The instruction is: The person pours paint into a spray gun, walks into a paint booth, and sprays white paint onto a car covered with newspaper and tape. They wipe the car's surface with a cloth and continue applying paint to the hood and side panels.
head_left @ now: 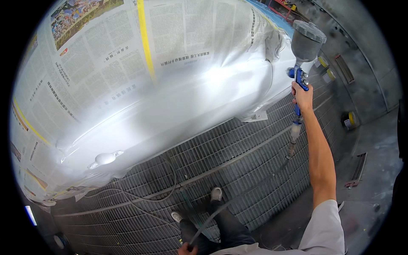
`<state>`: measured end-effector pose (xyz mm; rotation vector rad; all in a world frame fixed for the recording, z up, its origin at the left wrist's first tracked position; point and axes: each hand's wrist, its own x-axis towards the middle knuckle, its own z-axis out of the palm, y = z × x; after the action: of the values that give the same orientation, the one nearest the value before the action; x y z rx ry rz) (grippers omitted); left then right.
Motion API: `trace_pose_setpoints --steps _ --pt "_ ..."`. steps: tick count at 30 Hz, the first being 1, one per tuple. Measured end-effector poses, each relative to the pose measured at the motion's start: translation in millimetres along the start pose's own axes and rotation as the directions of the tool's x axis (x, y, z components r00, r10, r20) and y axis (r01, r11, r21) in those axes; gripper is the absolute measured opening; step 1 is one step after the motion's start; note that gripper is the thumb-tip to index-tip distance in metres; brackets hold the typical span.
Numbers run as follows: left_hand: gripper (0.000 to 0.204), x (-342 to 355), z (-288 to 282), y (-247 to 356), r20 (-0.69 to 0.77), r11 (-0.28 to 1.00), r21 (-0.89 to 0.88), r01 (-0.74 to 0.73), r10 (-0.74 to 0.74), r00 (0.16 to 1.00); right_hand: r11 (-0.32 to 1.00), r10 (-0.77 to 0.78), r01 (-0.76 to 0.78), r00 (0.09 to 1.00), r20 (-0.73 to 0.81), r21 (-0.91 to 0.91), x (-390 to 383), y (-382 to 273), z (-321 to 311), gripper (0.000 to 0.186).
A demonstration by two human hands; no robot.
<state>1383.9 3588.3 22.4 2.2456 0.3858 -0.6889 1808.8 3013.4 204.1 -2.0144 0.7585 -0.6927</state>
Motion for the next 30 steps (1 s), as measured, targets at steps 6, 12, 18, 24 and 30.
trace_pose_setpoints --steps 6,12,18,24,30 --pt "0.02 0.3 -20.3 25.3 -0.121 0.957 -0.225 0.182 -0.213 0.97 0.991 0.073 -0.094 0.975 0.211 0.091 -49.7 -5.7 13.9 0.014" --pt "0.037 -1.5 -59.4 -104.1 -0.416 0.971 -0.122 0.208 -0.24 0.877 0.956 0.151 -0.232 0.915 0.375 0.18 -178.5 -61.8 51.7 0.012" --pt "0.04 -43.5 -103.9 -185.7 -0.609 0.864 -0.478 0.159 -0.456 0.649 0.921 0.09 -0.282 0.825 0.558 0.269 -318.8 -128.8 120.9 0.019" --pt "0.028 -80.9 -115.1 -324.8 -0.689 0.778 -0.628 0.011 -0.562 0.458 0.93 -0.06 -0.217 0.706 0.706 0.296 -449.2 -196.5 201.2 0.04" --pt "0.029 -92.9 -151.4 -329.1 -0.638 0.683 -0.73 0.021 -0.692 0.337 0.811 -0.343 -0.385 0.298 0.891 0.441 -546.4 -243.8 245.5 0.057"
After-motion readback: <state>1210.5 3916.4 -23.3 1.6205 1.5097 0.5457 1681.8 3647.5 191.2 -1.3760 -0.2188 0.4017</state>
